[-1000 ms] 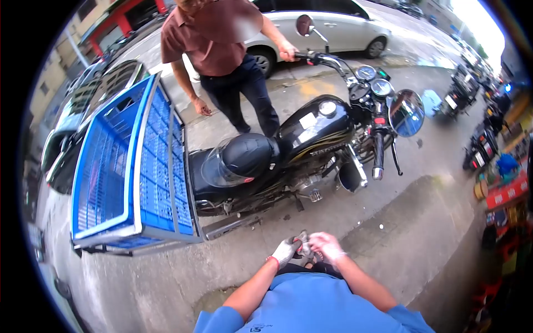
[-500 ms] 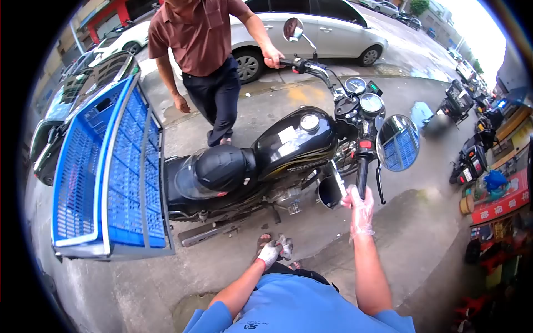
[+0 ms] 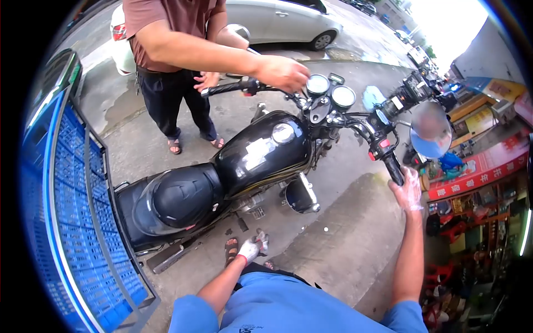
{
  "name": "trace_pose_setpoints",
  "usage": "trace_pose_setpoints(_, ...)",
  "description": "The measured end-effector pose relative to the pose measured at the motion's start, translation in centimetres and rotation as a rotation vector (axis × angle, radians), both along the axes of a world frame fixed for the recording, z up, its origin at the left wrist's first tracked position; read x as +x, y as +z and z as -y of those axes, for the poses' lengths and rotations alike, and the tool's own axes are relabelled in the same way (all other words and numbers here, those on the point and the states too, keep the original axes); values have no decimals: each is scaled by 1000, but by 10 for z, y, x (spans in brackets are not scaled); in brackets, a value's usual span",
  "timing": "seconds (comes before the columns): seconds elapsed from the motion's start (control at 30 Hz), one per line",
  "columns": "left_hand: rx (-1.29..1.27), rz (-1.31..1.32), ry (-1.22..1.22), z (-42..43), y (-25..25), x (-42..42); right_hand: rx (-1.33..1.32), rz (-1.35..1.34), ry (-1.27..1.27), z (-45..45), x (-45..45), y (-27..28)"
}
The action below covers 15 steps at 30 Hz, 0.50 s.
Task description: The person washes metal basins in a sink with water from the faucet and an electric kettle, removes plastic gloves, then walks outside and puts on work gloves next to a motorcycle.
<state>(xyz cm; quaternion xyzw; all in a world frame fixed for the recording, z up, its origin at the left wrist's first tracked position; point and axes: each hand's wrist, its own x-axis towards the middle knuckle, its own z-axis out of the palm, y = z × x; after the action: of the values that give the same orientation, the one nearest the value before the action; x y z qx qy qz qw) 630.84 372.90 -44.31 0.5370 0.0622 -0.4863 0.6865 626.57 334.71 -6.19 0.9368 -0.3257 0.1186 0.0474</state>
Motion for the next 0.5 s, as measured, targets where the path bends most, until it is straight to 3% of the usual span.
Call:
trace_pose_setpoints(0.03,8,3,-23,0,-24,-1,-49,-49,0,13,4,5)
trace_pose_setpoints(0.07,2,0,-34,1,-5,5,-116,-126,-47,25,9,11)
trace_pose_setpoints(0.13,142,116,-129,-4,35,11,-28,-190,-93,58,20,23)
trace_pose_setpoints(0.23,212,193,-205,-3,11,10,204,-411,-36,57,54,56)
trace_pose_setpoints(0.27,236,213,-215,-4,5,9,87,-439,11,59,62,51)
trace_pose_setpoints(0.4,166,141,-125,-6,-27,-2,76,-414,-85,41,89,53)
trace_pose_setpoints(0.5,269,230,-213,-12,3,3,87,-429,-166,34,96,54)
